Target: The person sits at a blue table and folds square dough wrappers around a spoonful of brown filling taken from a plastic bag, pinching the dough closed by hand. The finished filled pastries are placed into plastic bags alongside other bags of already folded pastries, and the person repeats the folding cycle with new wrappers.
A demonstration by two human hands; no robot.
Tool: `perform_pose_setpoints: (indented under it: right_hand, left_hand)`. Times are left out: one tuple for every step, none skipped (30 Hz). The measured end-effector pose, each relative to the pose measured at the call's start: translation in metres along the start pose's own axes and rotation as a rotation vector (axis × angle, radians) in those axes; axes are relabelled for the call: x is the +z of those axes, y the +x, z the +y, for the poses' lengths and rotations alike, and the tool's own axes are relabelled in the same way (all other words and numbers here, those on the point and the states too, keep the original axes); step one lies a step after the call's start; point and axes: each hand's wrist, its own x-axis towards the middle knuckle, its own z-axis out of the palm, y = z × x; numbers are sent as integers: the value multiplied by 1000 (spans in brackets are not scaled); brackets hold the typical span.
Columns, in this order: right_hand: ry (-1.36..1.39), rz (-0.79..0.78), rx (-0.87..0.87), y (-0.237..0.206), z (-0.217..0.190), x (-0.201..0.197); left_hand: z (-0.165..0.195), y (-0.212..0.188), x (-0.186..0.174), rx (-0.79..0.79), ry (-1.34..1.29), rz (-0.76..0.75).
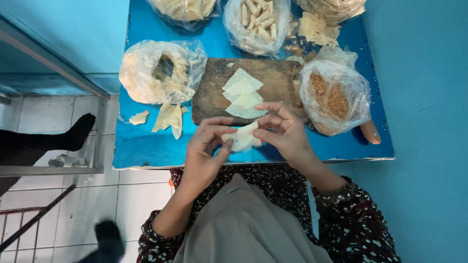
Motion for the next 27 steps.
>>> perform_pose_setpoints:
  right_hand:
    - [-25, -7, -1, 1, -1, 11]
    - [-52, -14, -3, 3, -1, 23]
    - [-80, -22, -9, 1, -3, 36]
    - [-189, -58, -51, -1, -6, 48]
    - [-296, -97, -94, -4, -8, 61]
    - [-402, -135, -140, -9, -12, 76]
    - [-579, -114, -278, -12, -15, 90]
    - [-755, -90, -418, -14, -17, 106]
    - [-930, -64, -560, -14, -18, 123]
    - [-1010, -75, -577, -10, -17, 138]
    - [-1093, -86, -597, -3, -17, 150]
    - [-1175, -96, -615, 9, -17, 160]
    - [-1234, -105, -639, 23, -16, 167]
    - [-1293, -108, -658, 48, -17, 170]
    - [-1352, -112, -677, 65, -17, 169]
    - [-1389, -125, -731, 84, -21, 177]
    - [-1427, -136, -787, 86, -20, 167]
    - [-1468, -147, -839, 111, -23, 177]
    - [-1462, -150, -890, 135, -19, 185]
    - [-1456, -152, -942, 159, -16, 197]
    - [-1521, -125, -973, 187, -12, 204]
    - [-1584, -100, -1003, 211, -7, 210]
    - [-1646, -77, -1032, 238, -1, 213]
    - [-1728, -69, -1014, 257, 3, 206]
    - [-1809, -63, -996, 279, 9, 202]
    - [-1889, -55, -976, 296, 13, 193]
    - [-1822, -86, -971, 308, 15, 180]
  left_hand:
    - [3, -3, -9, -4, 107, -13]
    - [6, -9, -20, 13, 180, -22]
    - [8, -17, -30, 31, 253, -30]
    - [9, -25, -39, 51, 329, -36]
    - [9, -35, -50, 86, 406, 20]
    - [10, -45, -63, 123, 483, 77]
    - [10, -55, -78, 160, 559, 133]
    - [11, -64, -94, 173, 715, 213]
    - [12, -71, -113, 185, 871, 294]
    - [13, -76, -131, 195, 1025, 377]
    - [16, -80, -150, 194, 1071, 399]
    - [17, -82, -164, 192, 1116, 421]
    - [17, -80, -176, 188, 1164, 439]
    - [15, -71, -185, 217, 1159, 468]
    - [12, -70, -183, 246, 1152, 497]
    - [13, -63, -190, 277, 1142, 527]
    - [6, -69, -168, 315, 1104, 590]
    - [5, -65, -168, 352, 1060, 652]
    - [2, -62, -167, 390, 1013, 715]
    - [0, -58, -167, 378, 923, 771]
    - [-4, -50, -167, 363, 832, 823]
    - [-6, -41, -168, 344, 742, 873]
    - [-10, -30, -172, 343, 735, 896]
    - [-13, -20, -168, 341, 728, 920]
    - [-18, -8, -170, 338, 721, 945]
    - [-22, 2, -168, 329, 717, 954]
    - [-26, 11, -163, 322, 714, 961]
